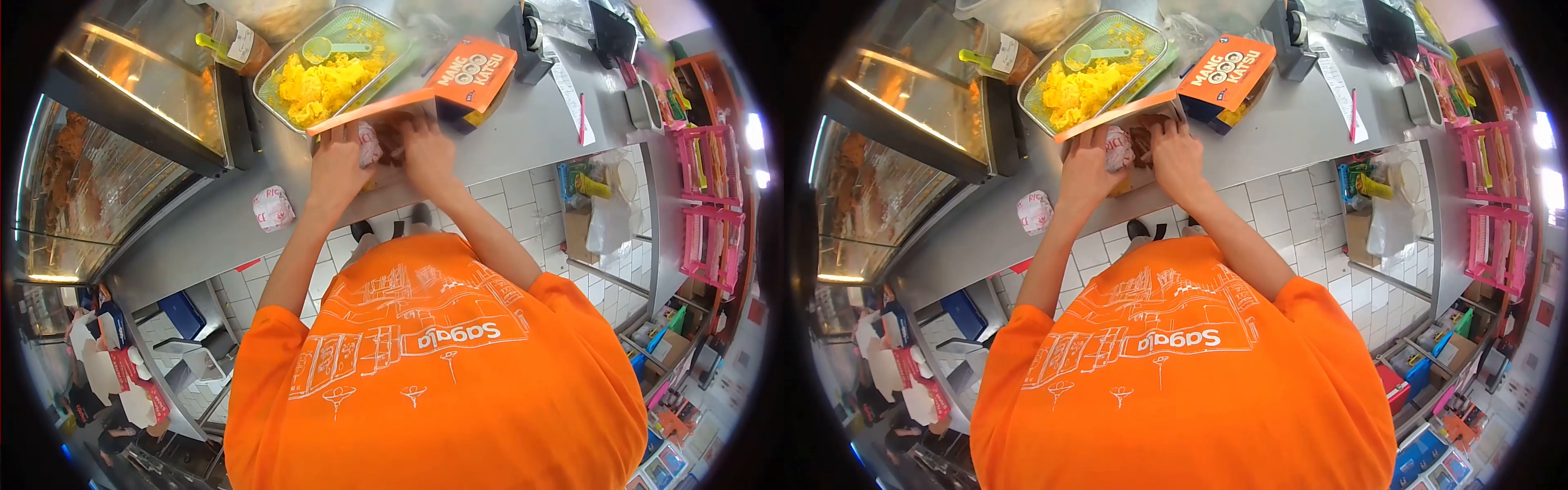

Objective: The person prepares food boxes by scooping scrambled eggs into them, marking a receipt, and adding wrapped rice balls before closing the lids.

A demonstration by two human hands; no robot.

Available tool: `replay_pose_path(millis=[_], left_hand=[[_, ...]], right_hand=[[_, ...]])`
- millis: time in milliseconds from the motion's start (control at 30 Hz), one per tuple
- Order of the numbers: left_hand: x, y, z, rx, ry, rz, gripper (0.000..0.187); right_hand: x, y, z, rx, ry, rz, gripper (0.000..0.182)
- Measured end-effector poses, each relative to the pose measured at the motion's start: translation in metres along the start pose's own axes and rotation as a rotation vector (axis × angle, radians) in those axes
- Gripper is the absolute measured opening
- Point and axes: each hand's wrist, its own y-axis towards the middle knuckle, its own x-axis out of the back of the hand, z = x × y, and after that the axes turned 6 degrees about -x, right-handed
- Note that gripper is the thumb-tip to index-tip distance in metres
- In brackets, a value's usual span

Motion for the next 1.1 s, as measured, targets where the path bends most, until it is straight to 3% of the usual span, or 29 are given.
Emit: replay_pose_path(millis=[33,133,233,367,567,667,800,867,1000,1100], left_hand=[[0.0,0.0,0.0,0.022,0.019,0.011,0.085],[-0.001,-0.002,-0.002,-0.017,0.074,-0.009,0.081],[-0.002,-0.003,-0.002,-0.034,0.071,-0.017,0.082],[-0.003,-0.002,-0.002,-0.027,0.07,-0.032,0.081],[0.0,0.002,-0.004,0.055,0.019,-0.022,0.084],[0.001,0.007,-0.005,0.054,-0.047,-0.037,0.082],[-0.002,0.006,-0.009,0.05,0.004,-0.041,0.079],[-0.004,0.01,-0.009,0.061,0.004,-0.033,0.079],[-0.002,0.008,-0.004,0.032,-0.018,-0.037,0.08],[0.002,0.007,-0.009,0.029,-0.024,-0.039,0.081]], right_hand=[[-0.002,0.001,0.003,0.057,0.04,-0.065,0.027],[-0.004,-0.002,0.013,0.051,-0.019,-0.016,0.025],[0.007,0.004,0.031,-0.052,-0.131,0.17,0.028],[-0.007,0.01,0.035,-0.099,-0.272,0.196,0.035],[0.01,-0.001,0.026,-0.167,0.032,-0.056,0.037],[0.015,-0.003,0.021,-0.245,0.086,-0.052,0.035],[0.011,-0.002,0.009,-0.239,0.088,-0.042,0.03],[0.008,-0.004,0.007,-0.13,-0.026,-0.102,0.028],[0.007,-0.004,0.005,-0.121,-0.025,-0.205,0.022],[0.007,-0.003,0.003,-0.132,0.145,-0.285,0.018]])
